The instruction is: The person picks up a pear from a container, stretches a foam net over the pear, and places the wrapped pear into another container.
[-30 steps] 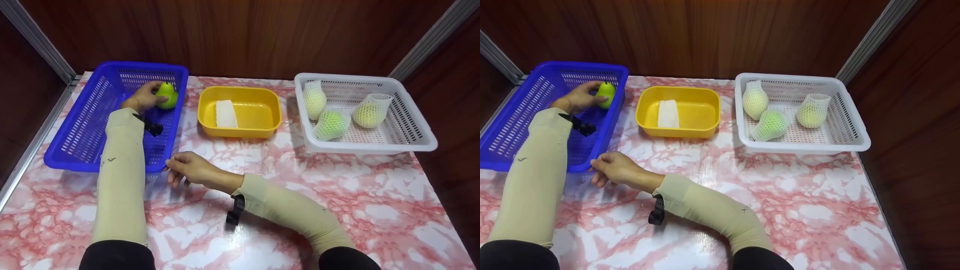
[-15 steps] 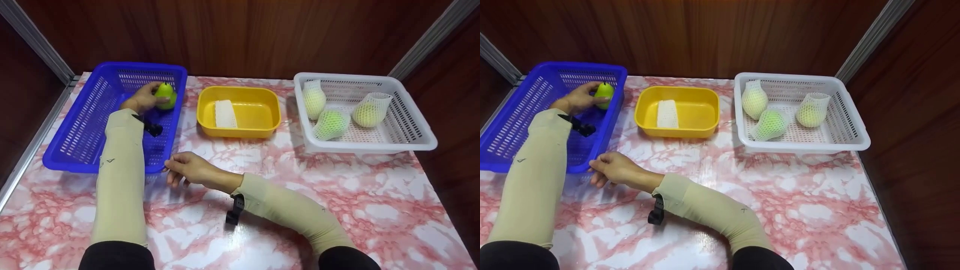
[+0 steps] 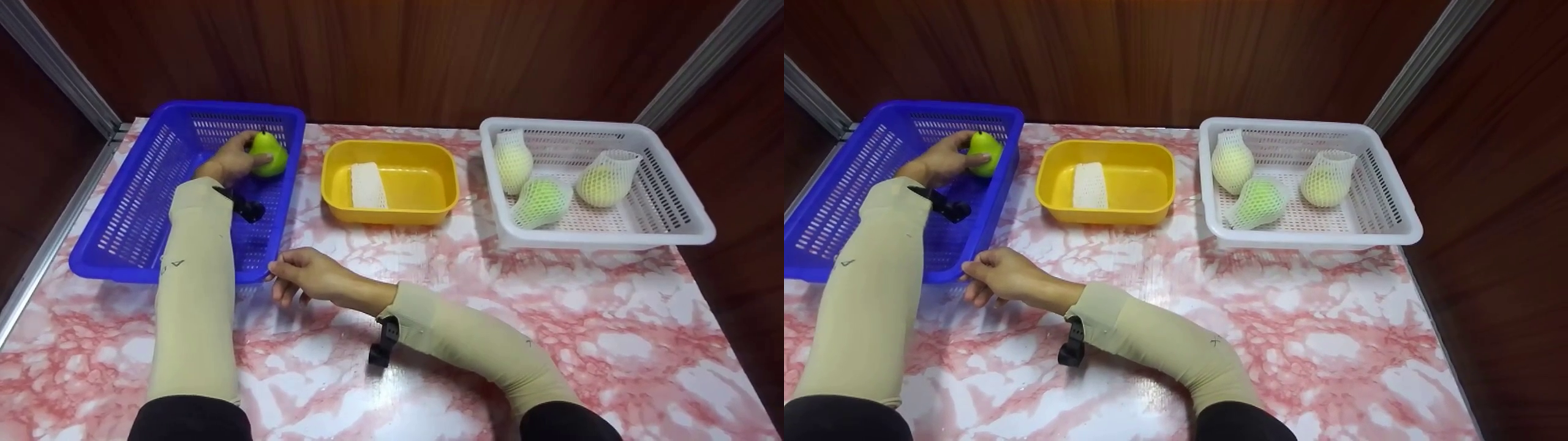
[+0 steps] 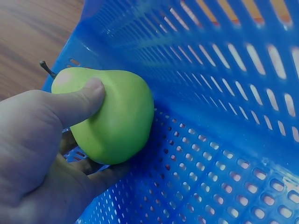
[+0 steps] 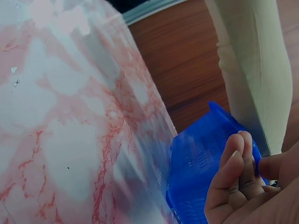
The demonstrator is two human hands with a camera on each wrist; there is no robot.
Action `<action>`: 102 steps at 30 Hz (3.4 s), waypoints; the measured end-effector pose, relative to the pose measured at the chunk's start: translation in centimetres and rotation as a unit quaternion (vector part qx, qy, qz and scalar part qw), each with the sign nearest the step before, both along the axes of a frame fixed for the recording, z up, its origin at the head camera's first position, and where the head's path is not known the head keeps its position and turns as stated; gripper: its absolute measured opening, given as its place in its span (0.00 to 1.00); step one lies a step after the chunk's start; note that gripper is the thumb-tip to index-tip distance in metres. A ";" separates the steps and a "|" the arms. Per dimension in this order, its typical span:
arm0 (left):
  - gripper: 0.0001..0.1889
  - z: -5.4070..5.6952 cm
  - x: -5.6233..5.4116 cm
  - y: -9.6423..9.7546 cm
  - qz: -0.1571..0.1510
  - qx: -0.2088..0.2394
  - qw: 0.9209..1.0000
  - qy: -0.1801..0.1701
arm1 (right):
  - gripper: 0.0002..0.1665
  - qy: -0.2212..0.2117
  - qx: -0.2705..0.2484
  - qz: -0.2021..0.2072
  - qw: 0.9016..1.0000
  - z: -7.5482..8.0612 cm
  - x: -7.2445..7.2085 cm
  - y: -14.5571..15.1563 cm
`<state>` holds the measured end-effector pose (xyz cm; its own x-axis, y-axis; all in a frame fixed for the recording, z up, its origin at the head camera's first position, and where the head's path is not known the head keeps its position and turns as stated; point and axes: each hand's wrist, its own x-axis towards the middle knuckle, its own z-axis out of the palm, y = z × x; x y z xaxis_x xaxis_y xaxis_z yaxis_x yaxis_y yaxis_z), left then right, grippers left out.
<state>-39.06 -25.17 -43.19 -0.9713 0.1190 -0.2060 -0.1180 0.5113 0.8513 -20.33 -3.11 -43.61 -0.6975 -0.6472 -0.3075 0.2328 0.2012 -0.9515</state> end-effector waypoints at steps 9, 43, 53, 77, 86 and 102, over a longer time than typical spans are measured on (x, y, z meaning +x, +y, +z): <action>0.33 0.6 0.0 0.0 -0.005 0.001 1.000 -0.006 | 0.18 -0.005 0.011 0.001 1.000 0.1 0.0 0.0; 0.36 4.3 0.9 -0.7 0.006 0.021 1.000 -0.020 | 0.20 -0.002 0.001 0.014 1.000 0.2 -0.1 0.1; 0.36 5.5 1.2 -0.7 0.005 0.052 0.998 -0.024 | 0.19 -0.005 0.009 0.008 1.000 0.2 -0.1 0.1; 0.32 7.7 2.8 -0.1 -0.013 0.100 0.994 0.032 | 0.14 0.047 0.013 -0.024 0.999 2.0 -3.0 5.1; 0.29 9.2 5.7 1.8 -0.057 0.065 0.994 0.065 | 0.10 0.148 -0.043 -0.070 0.985 4.2 -3.7 7.4; 0.29 11.2 14.0 8.4 -0.076 0.050 0.990 0.110 | 0.46 0.239 -0.079 -0.114 0.961 6.7 -3.0 9.8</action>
